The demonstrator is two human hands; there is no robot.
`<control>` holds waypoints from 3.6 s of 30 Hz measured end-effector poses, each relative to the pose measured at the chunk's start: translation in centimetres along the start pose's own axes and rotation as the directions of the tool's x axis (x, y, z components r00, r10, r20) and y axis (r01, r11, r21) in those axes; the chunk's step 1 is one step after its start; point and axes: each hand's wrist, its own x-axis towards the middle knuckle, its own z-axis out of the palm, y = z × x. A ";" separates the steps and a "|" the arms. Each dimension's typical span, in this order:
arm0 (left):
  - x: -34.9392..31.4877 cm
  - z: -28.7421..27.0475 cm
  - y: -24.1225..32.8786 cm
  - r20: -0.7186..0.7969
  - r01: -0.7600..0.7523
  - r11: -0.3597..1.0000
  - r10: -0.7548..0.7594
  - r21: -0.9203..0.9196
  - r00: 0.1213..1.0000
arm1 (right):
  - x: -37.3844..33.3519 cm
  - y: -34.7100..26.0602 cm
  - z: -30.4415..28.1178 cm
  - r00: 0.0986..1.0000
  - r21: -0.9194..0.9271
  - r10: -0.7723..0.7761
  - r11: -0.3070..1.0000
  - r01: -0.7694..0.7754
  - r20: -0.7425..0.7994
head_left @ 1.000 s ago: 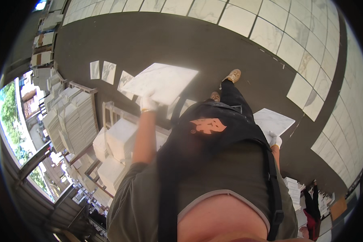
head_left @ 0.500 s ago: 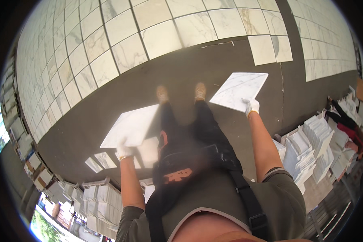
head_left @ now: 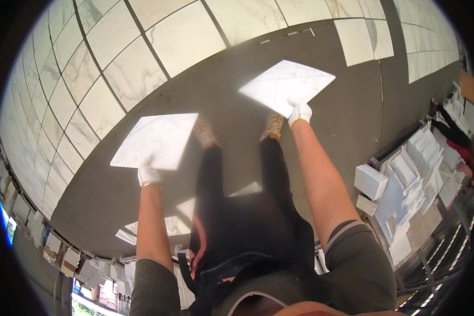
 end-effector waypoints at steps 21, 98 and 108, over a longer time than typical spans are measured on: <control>9.7 7.2 -7.7 -0.062 0.135 0.991 -0.136 -0.019 0.989 | 6.6 0.5 -0.4 0.944 -0.024 0.141 0.990 -0.140 0.299; 10.2 1.4 -10.1 -0.134 0.102 0.989 -0.088 0.106 0.987 | 17.7 -0.8 1.5 0.864 0.242 0.067 0.947 -0.213 0.498; 10.7 0.1 -10.0 -0.126 0.095 0.982 -0.074 0.164 0.989 | 21.2 4.8 -0.1 0.899 0.285 0.243 0.890 -0.356 0.364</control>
